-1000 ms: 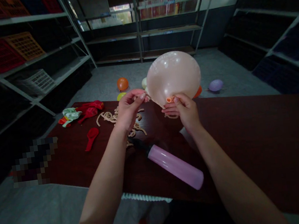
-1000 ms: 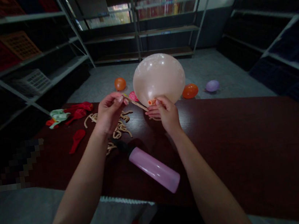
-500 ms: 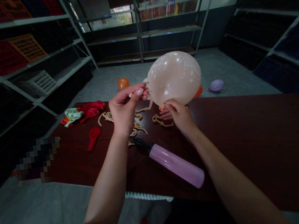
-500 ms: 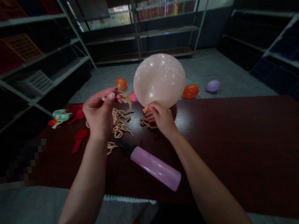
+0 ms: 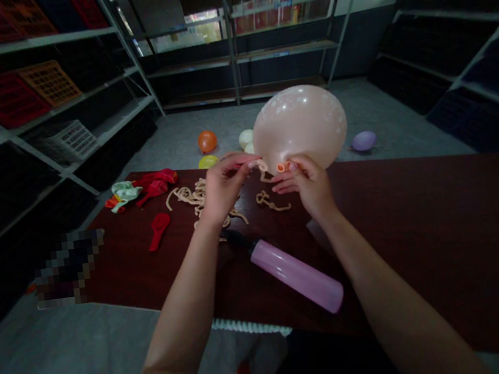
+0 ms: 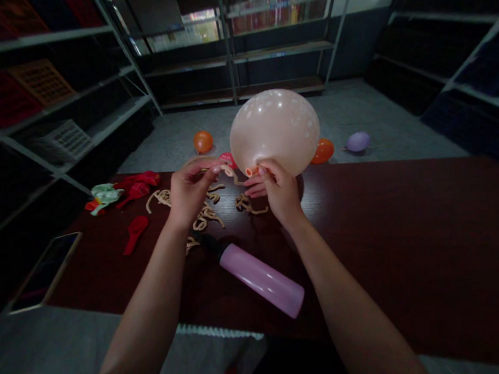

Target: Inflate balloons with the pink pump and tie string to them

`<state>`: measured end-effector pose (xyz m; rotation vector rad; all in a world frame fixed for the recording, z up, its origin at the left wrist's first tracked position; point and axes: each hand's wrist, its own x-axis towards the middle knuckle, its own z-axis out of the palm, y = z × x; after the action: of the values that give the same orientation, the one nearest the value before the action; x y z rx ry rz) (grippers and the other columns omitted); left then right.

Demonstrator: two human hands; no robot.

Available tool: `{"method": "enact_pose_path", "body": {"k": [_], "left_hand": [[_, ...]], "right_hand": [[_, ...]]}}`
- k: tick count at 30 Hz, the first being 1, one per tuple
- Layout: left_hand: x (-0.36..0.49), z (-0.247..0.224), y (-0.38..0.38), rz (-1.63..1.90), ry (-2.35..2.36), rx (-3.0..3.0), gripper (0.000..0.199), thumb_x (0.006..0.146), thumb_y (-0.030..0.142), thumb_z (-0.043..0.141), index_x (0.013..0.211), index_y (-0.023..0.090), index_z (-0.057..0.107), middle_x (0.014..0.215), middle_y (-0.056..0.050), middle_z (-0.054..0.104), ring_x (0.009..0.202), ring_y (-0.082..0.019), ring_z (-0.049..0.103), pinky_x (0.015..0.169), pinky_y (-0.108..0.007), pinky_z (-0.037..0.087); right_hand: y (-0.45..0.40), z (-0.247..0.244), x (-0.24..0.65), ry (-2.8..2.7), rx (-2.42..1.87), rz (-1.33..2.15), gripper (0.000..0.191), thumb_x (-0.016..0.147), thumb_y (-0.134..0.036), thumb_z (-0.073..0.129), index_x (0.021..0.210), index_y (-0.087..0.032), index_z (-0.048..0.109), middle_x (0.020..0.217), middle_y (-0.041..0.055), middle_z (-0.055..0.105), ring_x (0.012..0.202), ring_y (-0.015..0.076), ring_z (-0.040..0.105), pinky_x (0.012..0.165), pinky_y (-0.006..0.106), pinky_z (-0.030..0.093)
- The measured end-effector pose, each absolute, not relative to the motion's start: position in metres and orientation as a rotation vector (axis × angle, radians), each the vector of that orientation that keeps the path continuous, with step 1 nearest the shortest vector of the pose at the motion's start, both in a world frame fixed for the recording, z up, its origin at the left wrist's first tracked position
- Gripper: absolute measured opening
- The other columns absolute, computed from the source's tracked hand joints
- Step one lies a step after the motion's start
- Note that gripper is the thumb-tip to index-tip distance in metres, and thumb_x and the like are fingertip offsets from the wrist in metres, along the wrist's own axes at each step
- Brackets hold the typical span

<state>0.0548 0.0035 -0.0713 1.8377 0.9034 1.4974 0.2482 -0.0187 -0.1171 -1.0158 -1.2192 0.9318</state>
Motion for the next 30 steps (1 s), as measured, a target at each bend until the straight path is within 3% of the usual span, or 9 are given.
{"method": "enact_pose_path", "body": {"k": [5,14,20,22,26,30], "left_hand": [[0.062,-0.073,0.003,1.454,0.879,1.811,0.022,0.089,0.04,0.073,0.091,0.018,0.073,0.113,-0.01,0.072,0.109,-0.02,0.065,0.094,-0.033,0.053],[0.069,-0.081,0.002,1.256,0.821,1.52,0.018,0.098,0.038,0.061,0.097,0.02,0.057,0.077,0.0,0.064,0.07,-0.012,0.062,0.071,-0.025,0.052],[0.072,-0.073,-0.004,1.161,0.791,1.29,0.014,0.094,0.03,0.065,0.096,0.018,0.058,0.079,-0.001,0.063,0.066,-0.01,0.061,0.064,-0.023,0.051],[0.07,-0.068,-0.007,1.106,0.748,1.183,0.016,0.094,0.031,0.066,0.099,0.018,0.059,0.075,0.001,0.06,0.055,-0.007,0.054,0.053,-0.021,0.046],[0.068,-0.067,-0.007,1.038,0.822,1.133,0.028,0.09,0.042,0.072,0.103,0.021,0.058,0.062,0.007,0.049,0.04,-0.003,0.033,0.038,-0.018,0.024],[0.08,-0.058,0.001,1.156,0.907,1.264,0.036,0.089,0.052,0.071,0.097,0.02,0.058,0.065,0.003,0.055,0.044,-0.004,0.042,0.04,-0.019,0.028]], "right_hand": [[-0.02,-0.116,0.249,-1.225,-1.013,0.933,0.042,0.09,-0.065,0.058,0.104,-0.026,0.06,0.078,0.0018,0.076,0.063,0.0173,0.074,0.055,0.029,0.06],[-0.022,-0.114,0.247,-1.223,-1.004,0.929,0.041,0.089,-0.067,0.058,0.103,-0.028,0.061,0.076,0.0014,0.075,0.063,0.0191,0.074,0.053,0.031,0.06],[-0.023,-0.113,0.244,-1.243,-1.024,0.953,0.037,0.091,-0.064,0.058,0.101,-0.029,0.061,0.079,0.0026,0.076,0.067,0.0212,0.075,0.053,0.033,0.061],[-0.024,-0.112,0.243,-1.238,-1.017,0.955,0.037,0.09,-0.064,0.058,0.1,-0.028,0.061,0.077,0.0018,0.075,0.064,0.0197,0.074,0.052,0.031,0.061],[-0.024,-0.111,0.242,-1.243,-0.999,0.972,0.04,0.089,-0.066,0.059,0.097,-0.027,0.06,0.074,0.0002,0.075,0.057,0.0167,0.072,0.051,0.029,0.06],[-0.024,-0.112,0.242,-1.241,-0.998,0.994,0.042,0.089,-0.068,0.059,0.101,-0.027,0.062,0.077,0.001,0.076,0.058,0.0177,0.073,0.052,0.03,0.061]]}}
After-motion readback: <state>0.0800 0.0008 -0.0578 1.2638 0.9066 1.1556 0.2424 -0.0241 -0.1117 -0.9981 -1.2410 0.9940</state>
